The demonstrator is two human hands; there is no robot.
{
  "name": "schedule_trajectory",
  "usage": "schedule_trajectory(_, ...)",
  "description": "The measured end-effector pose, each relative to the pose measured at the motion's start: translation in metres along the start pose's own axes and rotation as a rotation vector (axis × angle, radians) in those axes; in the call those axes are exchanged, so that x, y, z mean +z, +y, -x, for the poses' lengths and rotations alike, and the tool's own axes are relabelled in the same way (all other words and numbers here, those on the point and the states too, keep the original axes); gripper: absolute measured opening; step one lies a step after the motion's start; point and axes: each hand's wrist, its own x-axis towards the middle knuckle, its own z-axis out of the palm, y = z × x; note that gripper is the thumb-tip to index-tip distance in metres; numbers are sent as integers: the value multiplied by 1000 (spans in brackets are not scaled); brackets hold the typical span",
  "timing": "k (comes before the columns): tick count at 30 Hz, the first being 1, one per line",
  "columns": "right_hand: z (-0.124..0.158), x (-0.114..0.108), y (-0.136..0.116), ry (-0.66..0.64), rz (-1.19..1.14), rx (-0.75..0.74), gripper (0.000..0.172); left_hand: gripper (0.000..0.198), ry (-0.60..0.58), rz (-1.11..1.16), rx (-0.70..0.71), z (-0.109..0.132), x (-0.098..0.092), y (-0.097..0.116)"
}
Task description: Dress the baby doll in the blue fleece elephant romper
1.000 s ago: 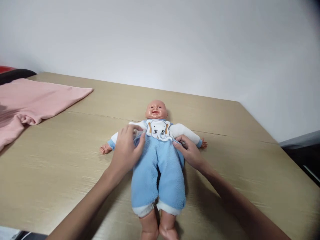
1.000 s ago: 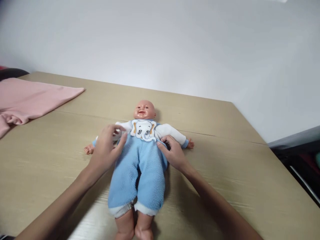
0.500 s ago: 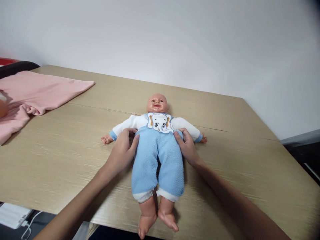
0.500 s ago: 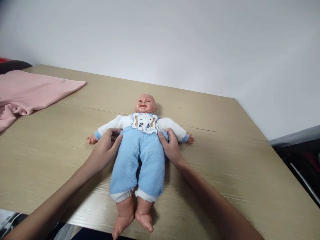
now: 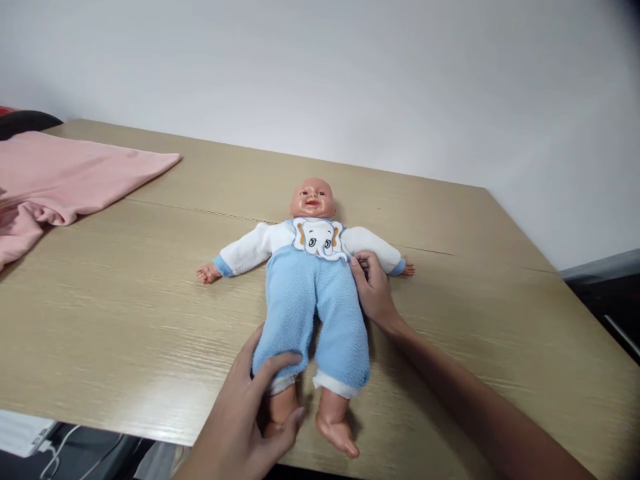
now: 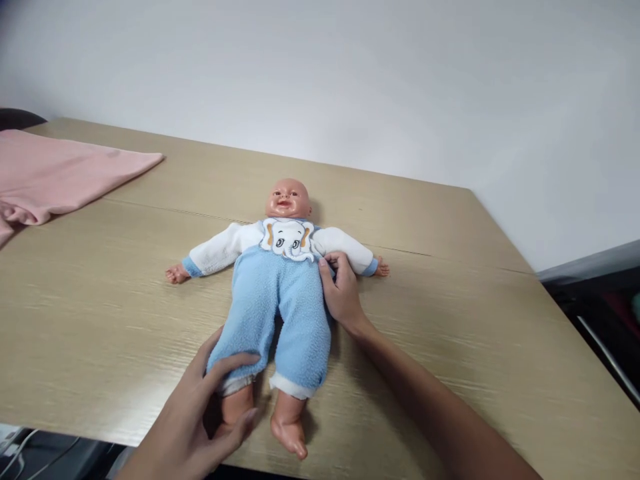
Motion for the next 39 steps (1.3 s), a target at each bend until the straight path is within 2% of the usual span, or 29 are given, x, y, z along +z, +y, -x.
schedule_trajectory(3,-1,-1,-2,-13,1,-4,25,45,-31,19,-31,-1,-10,-9)
schedule_trajectory(7,-1,-1,0,-21,-7,18,25,46,-64,-54,-15,6,-23,-16)
schedule_trajectory(10,-1,-2,3,1,-23,49,27,43,-13,-105,-21,14,-29,-21)
schedule_trajectory(13,-1,-2,4,-1,-28,69,28,41,61,-78,-111,21,-30,-25)
schedule_trajectory(16,-1,-3,3,-26,-30,66,28,58,142,-31,-166,25,-26,-29)
schedule_trajectory(19,-1,-3,2,-33,-36,57,28,77,211,-81,-168,25,-25,-35)
schedule_trajectory(21,-1,-3,2,-20,-34,52,28,72,180,-123,-184,23,-28,-38)
schedule_trajectory(25,1,-2,1,19,-16,43,28,40,37,-96,-189,17,-40,-38)
schedule_trajectory(30,3,0,-1,44,12,31,26,43,9,-82,-184,13,-50,-34)
schedule_trajectory(35,1,1,1,43,28,2,24,47,75,-162,-178,16,-49,-39)
schedule_trajectory(39,4,0,-4,92,64,-38,18,59,198,-152,-164,19,-44,-40)
